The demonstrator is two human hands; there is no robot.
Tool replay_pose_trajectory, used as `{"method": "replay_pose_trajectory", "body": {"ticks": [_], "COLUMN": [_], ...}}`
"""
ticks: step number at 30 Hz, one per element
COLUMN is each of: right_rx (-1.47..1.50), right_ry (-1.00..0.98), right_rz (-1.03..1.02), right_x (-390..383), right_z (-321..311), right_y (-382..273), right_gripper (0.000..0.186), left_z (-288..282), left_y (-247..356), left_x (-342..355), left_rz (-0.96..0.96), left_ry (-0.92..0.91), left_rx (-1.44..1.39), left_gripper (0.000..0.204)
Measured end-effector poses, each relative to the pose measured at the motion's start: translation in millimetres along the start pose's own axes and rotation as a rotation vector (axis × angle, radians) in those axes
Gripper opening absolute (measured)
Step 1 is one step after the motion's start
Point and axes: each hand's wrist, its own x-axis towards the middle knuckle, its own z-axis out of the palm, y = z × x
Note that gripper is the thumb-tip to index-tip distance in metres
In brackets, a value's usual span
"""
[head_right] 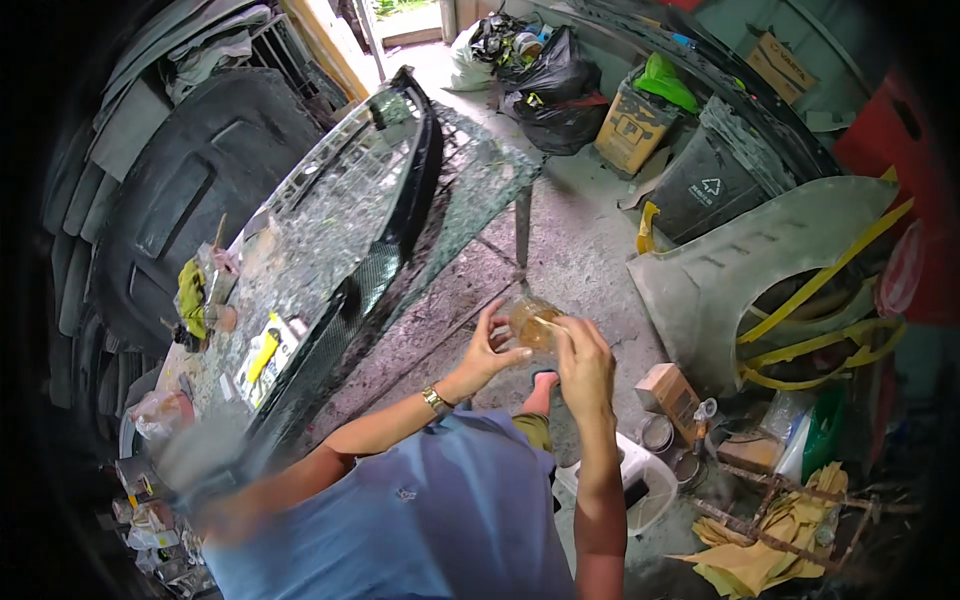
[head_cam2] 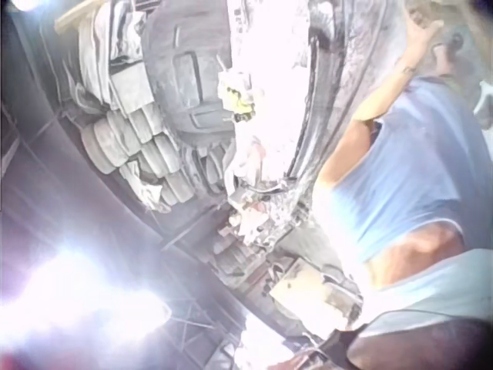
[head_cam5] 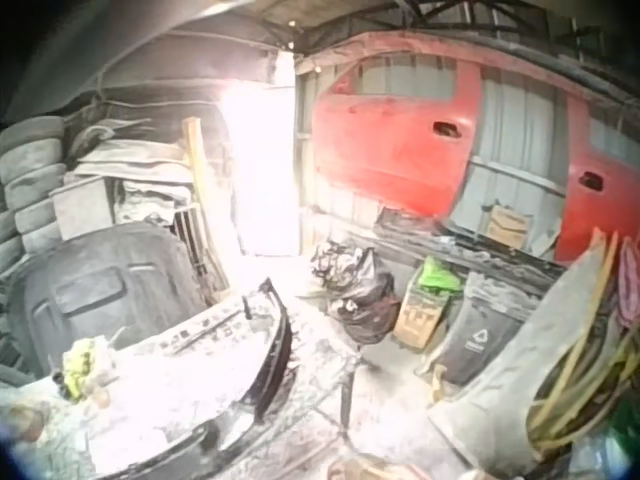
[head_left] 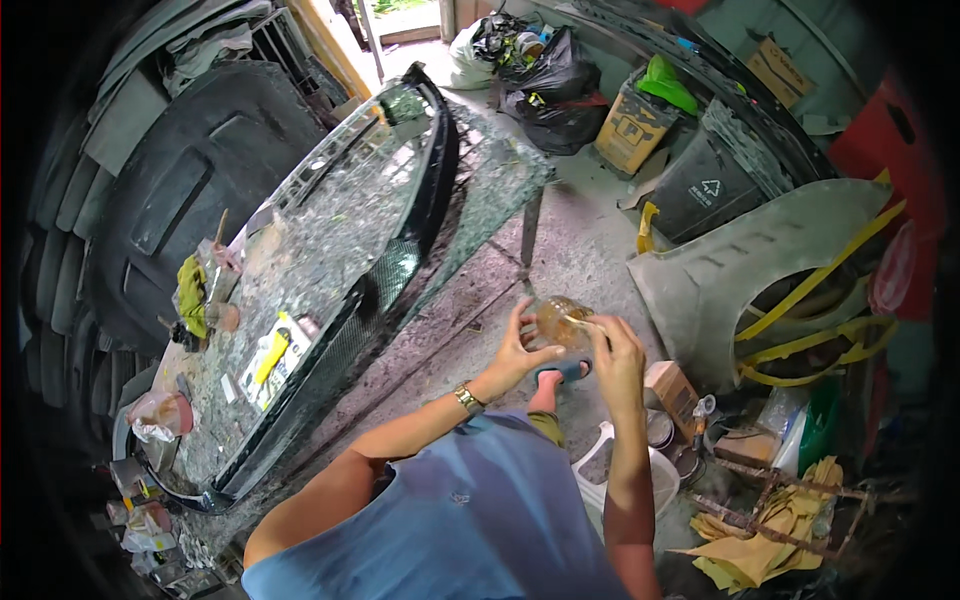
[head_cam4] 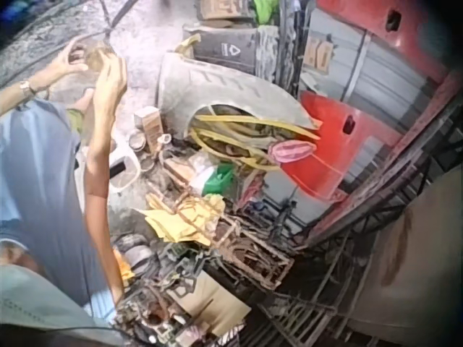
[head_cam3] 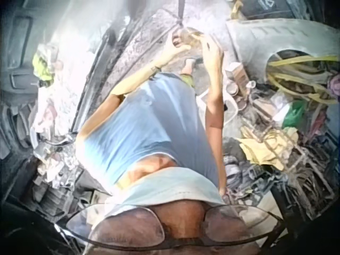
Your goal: The person applies a liquid from a container onto a car bumper component using a brush. The person repeatedly dips the brush into the container and wipes it along the surface of the car part.
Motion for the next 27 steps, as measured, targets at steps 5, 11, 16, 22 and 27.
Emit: {"method": "replay_pose_trajectory", "body": {"ticks": [5, 11, 16, 22, 27], "right_rx": [-0.027, -0.037, -0.004, 0.012, -0.055], "right_ry": [-0.201, -0.318, -0.284, -0.343, -0.443], "right_rz": [-0.088, -0.254, -0.329, -0.388, -0.401], "right_x": [101.5, 209.0, 293.5, 385.7, 469.4], "right_z": [-42.6, -87.5, -101.6, -93.5, -88.5], "right_y": [56.7, 116.7, 149.0, 193.9, 222.1], "right_gripper": [0.014, 0.011, 0.01, 0.012, 0.012], "left_z": [40.3, 102.7, 139.2, 146.8, 140.9], "left_y": [11.3, 26.1, 43.6, 39.6, 50.3], "left_x": [99.0, 198.7, 259.3, 348.1, 435.5], "left_rz": [0.051, 0.093, 0.161, 0.137, 0.158], "left_ry": [0.09, 0.193, 0.279, 0.388, 0.461], "left_rx": [0.001, -0.093, -0.085, -0.17, -0.232], "left_gripper": [0.106, 0.103, 0.093, 0.102, 0.103]}}
